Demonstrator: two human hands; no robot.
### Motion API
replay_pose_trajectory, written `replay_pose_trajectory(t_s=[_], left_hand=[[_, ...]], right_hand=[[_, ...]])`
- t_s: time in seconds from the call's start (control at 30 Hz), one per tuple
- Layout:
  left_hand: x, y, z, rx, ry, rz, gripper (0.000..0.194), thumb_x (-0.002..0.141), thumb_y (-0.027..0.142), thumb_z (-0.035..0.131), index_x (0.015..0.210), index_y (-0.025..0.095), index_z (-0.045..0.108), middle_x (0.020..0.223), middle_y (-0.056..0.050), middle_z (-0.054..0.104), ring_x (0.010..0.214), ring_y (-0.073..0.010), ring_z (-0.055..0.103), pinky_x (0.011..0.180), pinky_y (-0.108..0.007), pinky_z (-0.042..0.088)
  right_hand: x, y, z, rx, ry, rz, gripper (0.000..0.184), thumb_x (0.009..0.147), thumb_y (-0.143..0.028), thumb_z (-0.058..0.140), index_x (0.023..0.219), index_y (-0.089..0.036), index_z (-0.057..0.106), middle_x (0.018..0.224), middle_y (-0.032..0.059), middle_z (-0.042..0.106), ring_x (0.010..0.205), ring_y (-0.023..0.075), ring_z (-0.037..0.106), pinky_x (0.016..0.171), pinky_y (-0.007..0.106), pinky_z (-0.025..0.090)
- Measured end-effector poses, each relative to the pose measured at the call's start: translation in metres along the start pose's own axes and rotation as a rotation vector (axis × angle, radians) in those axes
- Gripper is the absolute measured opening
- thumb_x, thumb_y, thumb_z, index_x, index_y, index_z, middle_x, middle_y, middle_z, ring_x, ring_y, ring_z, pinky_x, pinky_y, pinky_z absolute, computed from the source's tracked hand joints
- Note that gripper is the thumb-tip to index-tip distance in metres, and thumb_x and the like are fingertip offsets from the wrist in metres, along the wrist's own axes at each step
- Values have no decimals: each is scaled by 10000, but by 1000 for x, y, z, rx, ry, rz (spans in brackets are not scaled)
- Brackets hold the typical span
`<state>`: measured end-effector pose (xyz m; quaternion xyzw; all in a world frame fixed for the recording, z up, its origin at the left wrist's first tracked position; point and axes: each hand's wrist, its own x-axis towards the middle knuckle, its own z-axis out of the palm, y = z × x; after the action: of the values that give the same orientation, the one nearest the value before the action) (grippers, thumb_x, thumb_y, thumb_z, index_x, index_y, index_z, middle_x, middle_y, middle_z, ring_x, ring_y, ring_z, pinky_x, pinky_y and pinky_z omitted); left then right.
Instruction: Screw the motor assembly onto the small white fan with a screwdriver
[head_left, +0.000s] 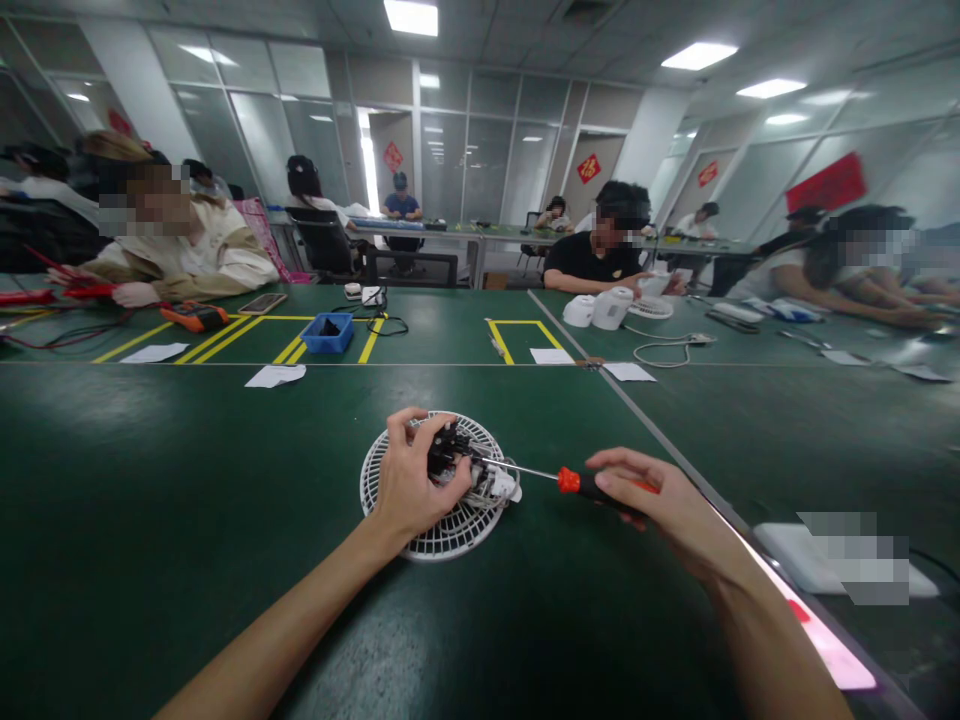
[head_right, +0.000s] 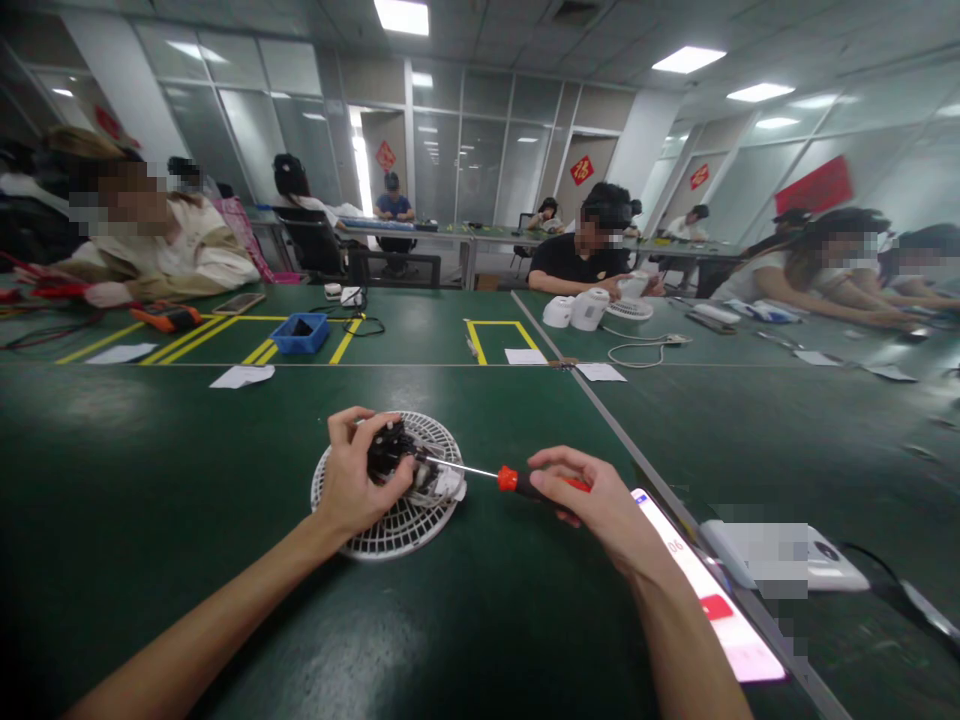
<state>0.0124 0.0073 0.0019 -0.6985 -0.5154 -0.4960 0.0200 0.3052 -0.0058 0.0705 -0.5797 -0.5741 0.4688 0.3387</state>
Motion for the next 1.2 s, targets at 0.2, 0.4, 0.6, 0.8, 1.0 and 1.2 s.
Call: replay_pose_trajectory(t_s=[0.2,0.4,0.6,0.8,1.0,1.2], left_hand=[[1,1,0,-8,10,-19,483,781,383,698,1224,238,570,1186,-82,414,1019,-222,558,892,-447,583],[0,1,-1,-29,30,-38,484,780,391,715,1219,237,581,1182,-80,413,1050,-229,553,906,-439,571],[0,-3,0,-47,8,-78,331,947,419,552,1225,246,602,1148,-66,452,1015,-200,573,905,-404,550],[-1,-4,-1,-47,39,-53,308,961,403,546,1213,241,615,1137,-65,469,1039,-197,576,920,-375,533],[1,-3,-2,-9,71,-47,300,951,417,565,1177,228,624,1113,-65,483,1024,-200,580,891,-381,547],[2,-3,-1,-14,147,-74,307,925,421,612,1132,195,591,1114,-76,517,1030,-210,590,878,-386,554]], right_hand=[[0,0,-2,8,61,-96,473,557,-498,908,883,-215,715,983,71,721,921,272,667,768,355,540],[-4,3,1,-8,-84,28,583,800,-715,648,1102,-217,669,796,39,690,495,126,558,406,232,431],[-5,2,-1,-64,-208,91,568,899,-698,504,1163,-216,648,609,-12,620,366,70,387,343,179,201],[-3,0,-4,-80,-33,-15,479,756,-581,741,1054,-211,679,712,17,663,551,141,539,464,236,357],[-6,0,-6,-57,-16,-140,394,667,-449,851,959,-230,705,965,33,677,820,210,639,716,319,521],[-4,0,1,106,-119,82,556,833,-700,599,1054,-194,657,695,2,617,417,79,432,364,202,289]])
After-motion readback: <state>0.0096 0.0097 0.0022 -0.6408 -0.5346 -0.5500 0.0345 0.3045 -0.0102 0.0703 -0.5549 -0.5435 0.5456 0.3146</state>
